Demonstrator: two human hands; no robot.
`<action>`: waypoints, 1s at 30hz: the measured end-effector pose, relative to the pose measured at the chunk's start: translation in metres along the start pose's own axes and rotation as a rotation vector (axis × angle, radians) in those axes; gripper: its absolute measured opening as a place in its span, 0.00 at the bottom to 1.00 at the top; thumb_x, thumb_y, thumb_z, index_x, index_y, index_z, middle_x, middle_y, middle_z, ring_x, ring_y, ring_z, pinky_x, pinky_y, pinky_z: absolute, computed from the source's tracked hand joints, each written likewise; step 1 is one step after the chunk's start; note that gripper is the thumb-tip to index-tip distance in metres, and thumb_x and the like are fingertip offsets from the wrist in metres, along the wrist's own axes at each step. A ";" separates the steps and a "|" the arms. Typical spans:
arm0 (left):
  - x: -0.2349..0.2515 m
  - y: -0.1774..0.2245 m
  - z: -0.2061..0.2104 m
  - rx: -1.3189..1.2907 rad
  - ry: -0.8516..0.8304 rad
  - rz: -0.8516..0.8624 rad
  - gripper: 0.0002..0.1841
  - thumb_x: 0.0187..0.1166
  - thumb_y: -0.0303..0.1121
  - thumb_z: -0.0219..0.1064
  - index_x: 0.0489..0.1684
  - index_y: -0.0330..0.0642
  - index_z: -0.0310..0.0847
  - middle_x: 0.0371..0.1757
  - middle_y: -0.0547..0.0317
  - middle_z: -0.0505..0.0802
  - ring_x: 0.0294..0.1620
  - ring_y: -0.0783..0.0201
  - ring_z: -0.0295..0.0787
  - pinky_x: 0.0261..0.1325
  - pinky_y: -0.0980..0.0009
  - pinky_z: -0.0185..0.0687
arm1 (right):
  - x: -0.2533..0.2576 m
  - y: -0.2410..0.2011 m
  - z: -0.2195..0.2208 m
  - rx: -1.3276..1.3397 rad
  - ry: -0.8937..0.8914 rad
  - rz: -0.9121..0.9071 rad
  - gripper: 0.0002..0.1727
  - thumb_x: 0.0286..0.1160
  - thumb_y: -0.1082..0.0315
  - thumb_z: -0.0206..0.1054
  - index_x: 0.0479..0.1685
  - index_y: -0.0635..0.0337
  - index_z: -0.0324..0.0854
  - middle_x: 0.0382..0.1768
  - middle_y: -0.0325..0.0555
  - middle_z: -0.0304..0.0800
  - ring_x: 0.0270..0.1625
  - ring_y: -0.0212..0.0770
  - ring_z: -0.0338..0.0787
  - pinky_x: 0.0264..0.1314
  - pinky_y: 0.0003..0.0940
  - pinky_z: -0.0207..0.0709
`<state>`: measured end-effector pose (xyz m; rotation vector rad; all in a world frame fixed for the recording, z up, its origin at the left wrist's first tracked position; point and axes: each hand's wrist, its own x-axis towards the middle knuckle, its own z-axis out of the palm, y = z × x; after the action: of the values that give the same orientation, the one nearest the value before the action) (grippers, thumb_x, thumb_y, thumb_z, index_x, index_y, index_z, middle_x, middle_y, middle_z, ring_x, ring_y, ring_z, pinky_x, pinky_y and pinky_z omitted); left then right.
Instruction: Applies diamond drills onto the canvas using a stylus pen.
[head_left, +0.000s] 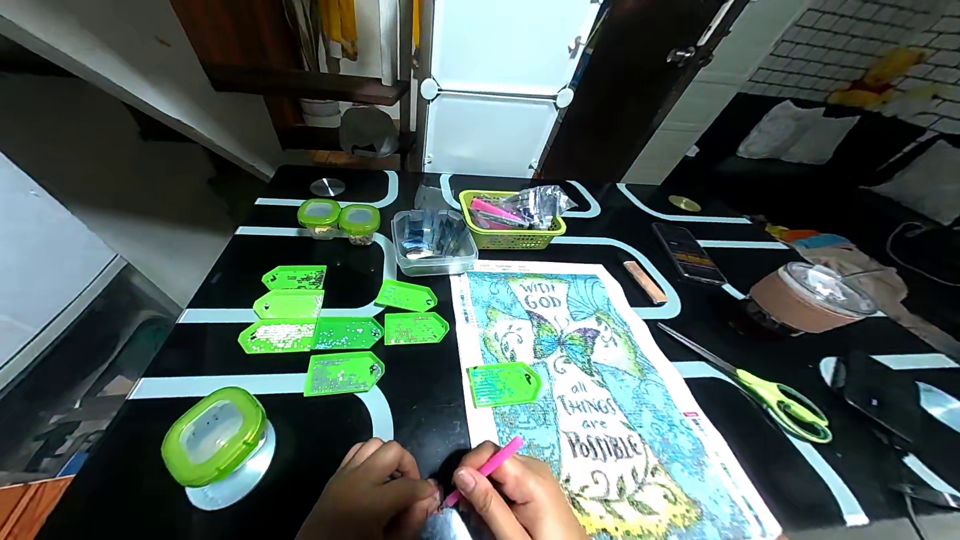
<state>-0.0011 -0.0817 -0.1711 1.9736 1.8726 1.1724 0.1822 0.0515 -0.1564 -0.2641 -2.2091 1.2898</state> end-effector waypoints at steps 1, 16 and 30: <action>0.000 0.000 0.000 0.006 -0.006 -0.003 0.08 0.78 0.40 0.71 0.36 0.51 0.97 0.38 0.58 0.93 0.43 0.60 0.86 0.52 0.66 0.79 | 0.000 -0.004 0.001 -0.058 -0.006 -0.024 0.15 0.90 0.67 0.59 0.40 0.70 0.84 0.31 0.52 0.90 0.33 0.33 0.89 0.40 0.24 0.83; -0.001 -0.003 0.001 0.034 0.005 0.020 0.08 0.73 0.37 0.70 0.33 0.48 0.95 0.38 0.58 0.93 0.44 0.59 0.87 0.52 0.65 0.81 | 0.010 -0.018 0.003 -0.359 -0.174 -0.272 0.12 0.84 0.69 0.62 0.34 0.65 0.86 0.27 0.50 0.88 0.32 0.42 0.90 0.37 0.30 0.84; 0.000 -0.001 0.002 0.020 -0.009 0.003 0.08 0.78 0.40 0.72 0.40 0.52 0.98 0.38 0.57 0.93 0.43 0.60 0.86 0.52 0.65 0.79 | 0.004 -0.003 -0.047 0.514 0.247 0.233 0.13 0.91 0.59 0.58 0.39 0.50 0.86 0.28 0.30 0.93 0.27 0.24 0.90 0.31 0.20 0.85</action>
<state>-0.0006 -0.0805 -0.1728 1.9902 1.8849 1.1475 0.2055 0.0863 -0.1342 -0.4581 -1.6115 1.7915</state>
